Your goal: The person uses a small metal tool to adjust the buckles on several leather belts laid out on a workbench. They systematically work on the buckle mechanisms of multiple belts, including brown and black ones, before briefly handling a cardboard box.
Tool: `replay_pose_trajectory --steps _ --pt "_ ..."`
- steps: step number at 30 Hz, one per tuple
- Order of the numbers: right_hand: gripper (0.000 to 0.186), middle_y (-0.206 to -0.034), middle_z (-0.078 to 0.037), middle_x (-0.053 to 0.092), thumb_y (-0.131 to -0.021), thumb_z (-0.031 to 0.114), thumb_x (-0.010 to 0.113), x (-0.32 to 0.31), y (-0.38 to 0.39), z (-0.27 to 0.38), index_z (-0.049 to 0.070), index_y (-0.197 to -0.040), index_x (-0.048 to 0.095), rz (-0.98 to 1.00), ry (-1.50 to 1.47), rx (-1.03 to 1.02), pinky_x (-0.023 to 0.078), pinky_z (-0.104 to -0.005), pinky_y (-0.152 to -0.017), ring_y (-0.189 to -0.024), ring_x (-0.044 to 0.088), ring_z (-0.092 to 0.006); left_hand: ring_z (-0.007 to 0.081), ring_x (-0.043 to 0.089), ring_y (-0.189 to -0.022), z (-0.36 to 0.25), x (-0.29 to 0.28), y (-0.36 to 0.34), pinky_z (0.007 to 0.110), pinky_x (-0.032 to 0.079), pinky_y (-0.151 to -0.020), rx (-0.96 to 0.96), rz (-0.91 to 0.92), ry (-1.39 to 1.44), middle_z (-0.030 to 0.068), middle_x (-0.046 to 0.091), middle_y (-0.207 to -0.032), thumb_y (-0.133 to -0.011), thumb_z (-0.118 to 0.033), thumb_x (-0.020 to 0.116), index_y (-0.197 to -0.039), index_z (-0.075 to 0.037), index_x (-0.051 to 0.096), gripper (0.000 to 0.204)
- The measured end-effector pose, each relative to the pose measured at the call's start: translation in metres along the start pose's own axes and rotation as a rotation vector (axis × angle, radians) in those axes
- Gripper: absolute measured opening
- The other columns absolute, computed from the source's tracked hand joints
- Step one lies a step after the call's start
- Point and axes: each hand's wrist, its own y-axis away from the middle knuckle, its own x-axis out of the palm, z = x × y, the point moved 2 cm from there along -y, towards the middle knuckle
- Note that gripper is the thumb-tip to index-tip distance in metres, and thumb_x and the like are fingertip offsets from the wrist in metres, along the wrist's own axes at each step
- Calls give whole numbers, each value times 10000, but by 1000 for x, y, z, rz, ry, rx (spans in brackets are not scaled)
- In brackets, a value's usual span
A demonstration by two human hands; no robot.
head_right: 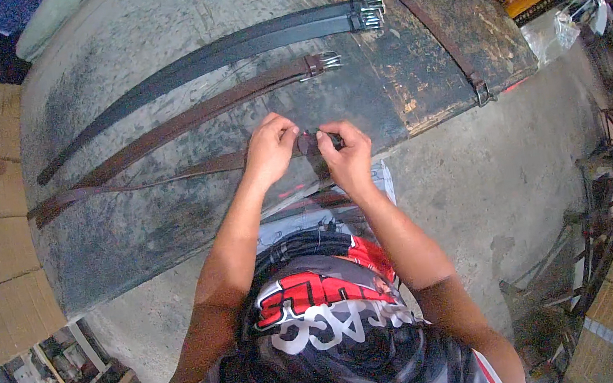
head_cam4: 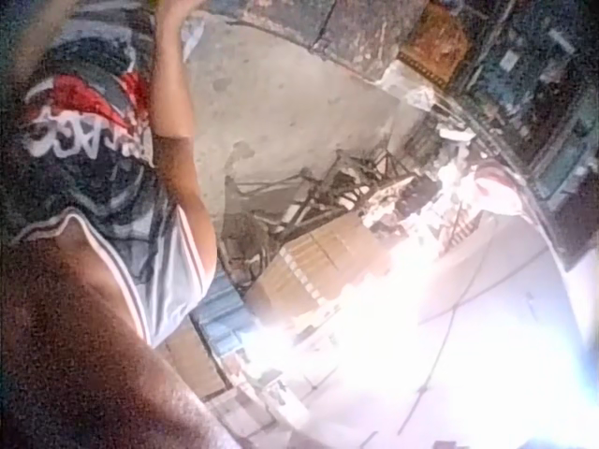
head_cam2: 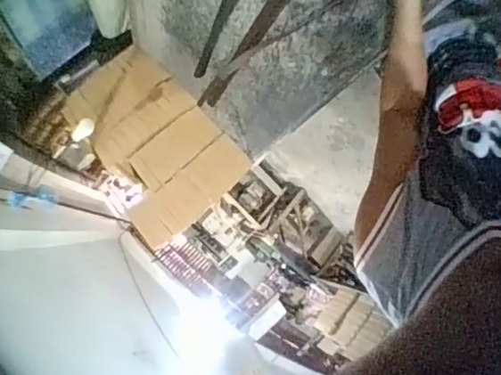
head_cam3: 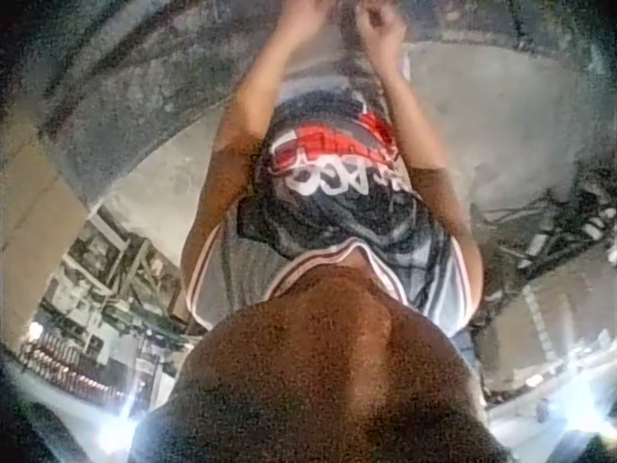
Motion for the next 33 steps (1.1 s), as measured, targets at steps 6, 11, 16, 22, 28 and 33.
replay_pose_trajectory --steps 6,11,16,22,28,33 --pt "99 -781 -110 649 -801 83 691 -1 -1 5 7 -858 661 13 55 -50 475 -313 -655 -716 627 -224 300 593 -745 -2 -1 0 383 462 -664 5 -3 28 136 580 -846 -843 -105 638 -809 5 623 116" --pt "95 -783 -122 650 -797 75 684 -1 -1 9 1 -853 663 13 46 -86 481 -326 -677 -735 636 -238 311 600 -749 -2 -1 0 392 468 -670 2 -3 27 140 580 -847 -845 -105 635 -817 6 619 116" --pt "98 -779 -125 650 -797 78 680 0 -2 7 0 -854 667 7 58 -99 481 -328 -679 -735 636 -243 321 603 -755 -3 -2 0 397 470 -673 8 -3 10 144 579 -848 -849 -115 633 -822 8 615 127" --pt "95 -767 -113 647 -796 81 682 -1 -2 11 1 -847 669 10 53 -83 470 -301 -639 -705 622 -201 319 603 -762 -3 -2 0 395 471 -682 4 -7 12 141 579 -846 -859 -107 623 -817 12 608 128" --pt "96 -840 -73 662 -857 56 655 1 -1 -12 -9 -926 642 -90 -233 81 493 -278 -694 -767 622 -145 323 590 -865 -15 -4 8 390 476 -806 26 -178 119 164 564 -1025 -824 15 568 -1006 -7 639 196" --pt "98 -918 -67 625 -912 45 614 -9 -6 -12 -13 -980 574 -188 -599 152 524 -275 -768 -852 628 -145 330 532 -1042 -17 1 35 397 443 -930 284 83 -244 182 505 -1216 -761 53 548 -1198 7 596 442"
